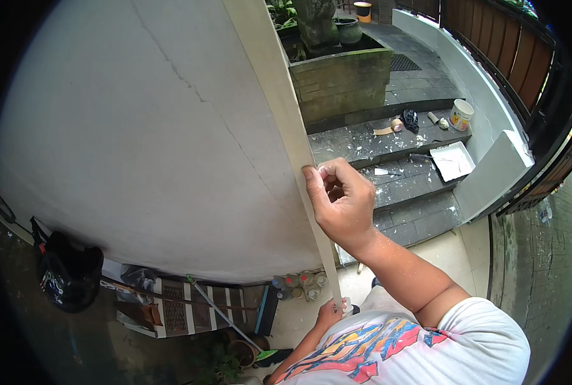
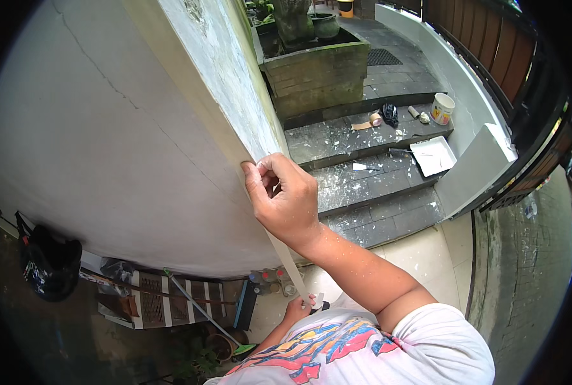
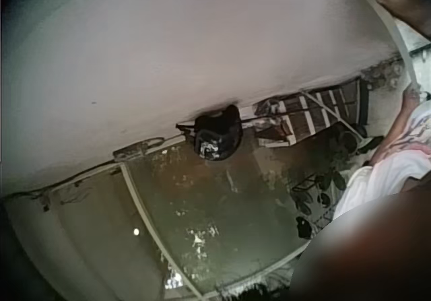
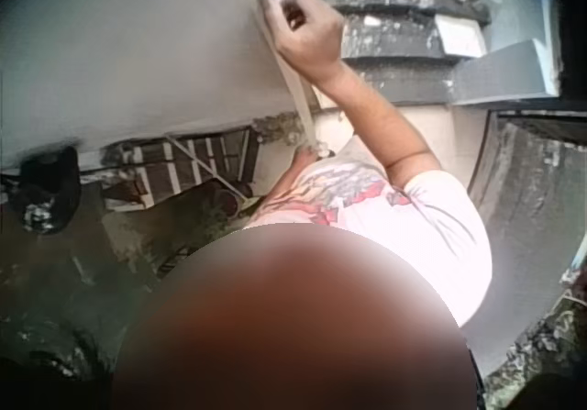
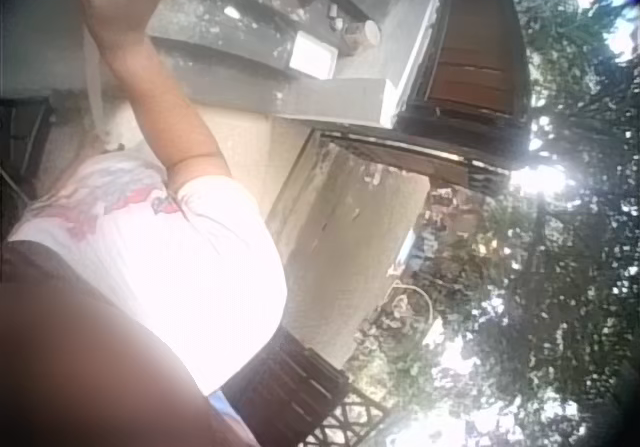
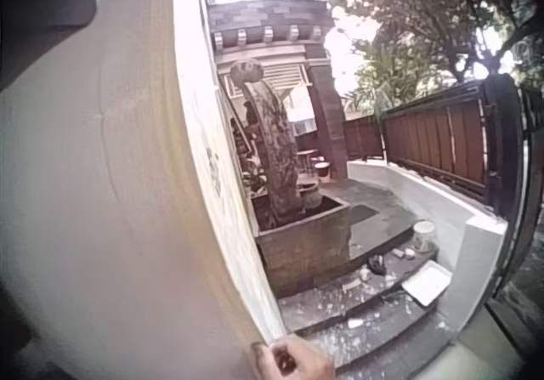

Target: Applying masking tape to the edge of a wall near steps to prepare for painting.

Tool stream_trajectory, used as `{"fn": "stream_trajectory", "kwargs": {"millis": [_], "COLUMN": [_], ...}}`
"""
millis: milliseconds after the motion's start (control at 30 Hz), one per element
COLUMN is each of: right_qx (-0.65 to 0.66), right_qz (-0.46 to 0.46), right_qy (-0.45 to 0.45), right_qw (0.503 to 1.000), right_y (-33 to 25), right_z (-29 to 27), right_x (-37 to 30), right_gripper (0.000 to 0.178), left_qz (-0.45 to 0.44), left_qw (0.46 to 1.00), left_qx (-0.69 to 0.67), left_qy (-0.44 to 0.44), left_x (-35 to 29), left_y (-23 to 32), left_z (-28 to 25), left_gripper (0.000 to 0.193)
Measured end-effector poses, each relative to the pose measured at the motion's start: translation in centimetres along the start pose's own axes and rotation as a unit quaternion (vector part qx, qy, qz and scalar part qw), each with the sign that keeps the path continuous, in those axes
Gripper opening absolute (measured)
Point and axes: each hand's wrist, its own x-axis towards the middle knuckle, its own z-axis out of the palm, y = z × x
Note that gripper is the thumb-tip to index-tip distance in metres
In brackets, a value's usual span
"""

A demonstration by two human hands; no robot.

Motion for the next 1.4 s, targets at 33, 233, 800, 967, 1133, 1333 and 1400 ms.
{"fn": "stream_trajectory", "kwargs": {"millis": [33, 233, 800, 967, 1133, 1333, 1400], "right_qx": [0.012, 0.013, 0.246, 0.201, 0.159, 0.171, 0.173], "right_qz": [-0.016, -0.069, 0.062, 0.005, -0.102, -0.093, -0.162], "right_qy": [0.01, 0.029, -0.031, -0.13, -0.165, -0.183, -0.23], "right_qw": [1.0, 0.997, 0.967, 0.971, 0.968, 0.964, 0.944], "right_y": [0.4, -0.5, -0.2, -1.8, 0.0, 0.7, 1.7], "right_z": [0.1, -0.1, -0.6, -2.2, -2.9, -4.1, -4.5], "right_x": [-0.3, -1.5, -0.6, 0.8, -0.8, -1.6, -1.9], "right_gripper": [0.017, 0.02, 0.028, 0.027, 0.015, 0.003, 0.003], "left_qz": [0.025, 0.079, 0.613, 0.58, 0.542, 0.402, 0.39], "left_qw": [1.0, 0.996, 0.561, 0.464, 0.478, 0.625, 0.641], "left_qx": [0.006, 0.044, 0.367, 0.528, 0.495, 0.437, 0.425], "left_qy": [0.003, -0.026, 0.418, 0.413, 0.482, 0.506, 0.507], "left_x": [-0.1, 0.0, -7.3, -8.1, -6.0, -6.3, -6.3], "left_y": [-0.5, -1.5, 42.1, 51.4, 51.1, 48.2, 47.3], "left_z": [0.1, 0.6, -21.4, -24.6, -22.3, -17.5, -16.4], "left_gripper": [0.027, 0.02, 0.028, 0.03, 0.047, 0.059, 0.06]}}
